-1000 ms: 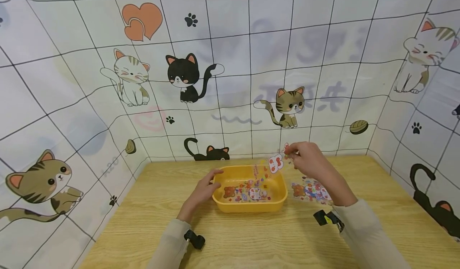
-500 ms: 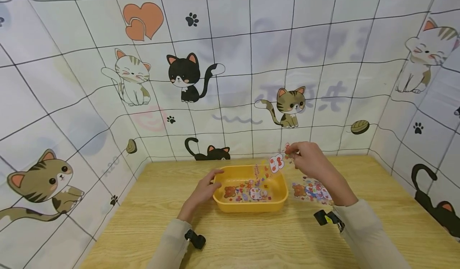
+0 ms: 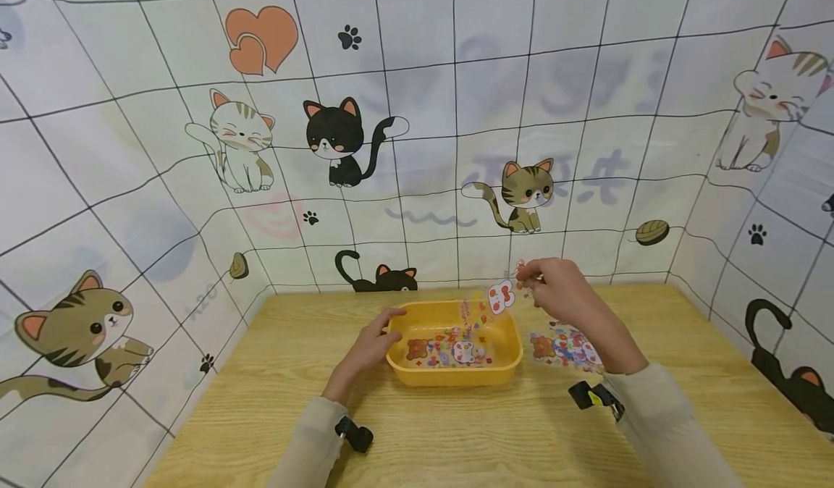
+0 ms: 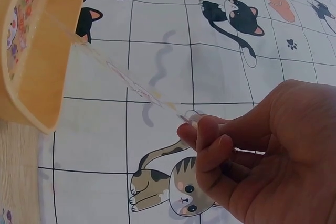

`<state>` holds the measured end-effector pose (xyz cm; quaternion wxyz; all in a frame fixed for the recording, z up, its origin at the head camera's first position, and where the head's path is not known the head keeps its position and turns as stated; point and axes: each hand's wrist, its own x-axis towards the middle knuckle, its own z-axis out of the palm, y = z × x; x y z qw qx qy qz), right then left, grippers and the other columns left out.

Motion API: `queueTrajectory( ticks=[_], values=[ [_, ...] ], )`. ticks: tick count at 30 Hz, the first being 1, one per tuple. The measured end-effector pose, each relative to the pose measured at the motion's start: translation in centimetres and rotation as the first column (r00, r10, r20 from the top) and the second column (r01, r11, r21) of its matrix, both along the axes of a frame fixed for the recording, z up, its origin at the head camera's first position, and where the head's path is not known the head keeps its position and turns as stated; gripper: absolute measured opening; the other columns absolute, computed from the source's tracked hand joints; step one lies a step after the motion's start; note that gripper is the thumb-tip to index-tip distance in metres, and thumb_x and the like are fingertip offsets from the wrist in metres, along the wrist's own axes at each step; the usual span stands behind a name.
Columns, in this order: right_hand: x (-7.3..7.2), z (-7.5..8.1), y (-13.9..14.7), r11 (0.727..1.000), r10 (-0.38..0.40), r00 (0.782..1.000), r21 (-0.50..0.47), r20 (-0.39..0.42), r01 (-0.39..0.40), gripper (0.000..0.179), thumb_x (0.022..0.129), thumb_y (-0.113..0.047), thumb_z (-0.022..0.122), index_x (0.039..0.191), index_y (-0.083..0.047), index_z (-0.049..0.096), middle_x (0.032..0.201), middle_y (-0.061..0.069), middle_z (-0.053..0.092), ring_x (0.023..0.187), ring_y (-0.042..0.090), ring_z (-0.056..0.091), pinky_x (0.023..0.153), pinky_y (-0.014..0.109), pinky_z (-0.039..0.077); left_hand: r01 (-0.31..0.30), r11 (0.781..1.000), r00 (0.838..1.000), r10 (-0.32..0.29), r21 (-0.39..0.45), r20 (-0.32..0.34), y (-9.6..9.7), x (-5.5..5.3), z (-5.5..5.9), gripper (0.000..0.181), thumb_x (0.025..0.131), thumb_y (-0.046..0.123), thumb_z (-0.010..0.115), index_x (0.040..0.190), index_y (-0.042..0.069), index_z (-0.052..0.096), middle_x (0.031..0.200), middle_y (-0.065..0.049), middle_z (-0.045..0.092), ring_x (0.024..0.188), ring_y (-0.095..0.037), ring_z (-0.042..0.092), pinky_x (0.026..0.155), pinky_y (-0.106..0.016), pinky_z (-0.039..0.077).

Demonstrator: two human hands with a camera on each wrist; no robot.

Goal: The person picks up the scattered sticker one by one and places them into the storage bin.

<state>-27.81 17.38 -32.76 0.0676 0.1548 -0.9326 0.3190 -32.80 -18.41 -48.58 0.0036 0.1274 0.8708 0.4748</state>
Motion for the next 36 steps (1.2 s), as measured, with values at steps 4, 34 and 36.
queueTrajectory(
  ticks=[4, 34, 36],
  values=[
    [-0.1, 0.1, -0.3, 1.0, 0.008, 1.0, -0.009, 0.012, -0.007, 0.031, 0.103, 0.0, 0.046, 0.121, 0.008, 0.07, 0.12, 0.027, 0.072, 0.071, 0.017, 0.068, 0.059, 0.03, 0.053, -0.004, 1.0, 1.0, 0.004, -0.003, 0.001, 0.0, 0.1, 0.1, 0.046, 0.1, 0.016, 0.056, 0.146, 0.022, 0.056, 0.156, -0.01, 0.051, 0.13, -0.036, 0.056, 0.104, -0.055, 0.05],
    [-2.1, -1.8, -7.0, 0.983, 0.171, 0.978, -0.083, 0.119, -0.162, 0.03, 0.103, -0.002, 0.051, 0.127, 0.01, 0.066, 0.122, 0.025, 0.069, 0.076, 0.029, 0.071, 0.059, 0.029, 0.048, -0.004, 1.0, 0.999, 0.003, -0.022, -0.034, -0.1, -0.2, 0.1, 0.046, 0.099, 0.015, 0.057, 0.144, 0.02, 0.057, 0.155, -0.011, 0.053, 0.135, -0.04, 0.054, 0.108, -0.058, 0.048],
    [-2.2, -2.2, -7.7, 0.982, 0.18, 0.975, -0.087, 0.127, -0.17, 0.031, 0.102, 0.0, 0.05, 0.127, 0.011, 0.066, 0.124, 0.026, 0.068, 0.077, 0.029, 0.072, 0.059, 0.029, 0.048, 0.005, 1.0, 1.0, -0.006, -0.018, -0.031, -0.1, -0.2, 0.1, 0.046, 0.099, 0.015, 0.057, 0.145, 0.02, 0.056, 0.156, -0.01, 0.052, 0.137, -0.041, 0.053, 0.109, -0.058, 0.047]
  ],
)
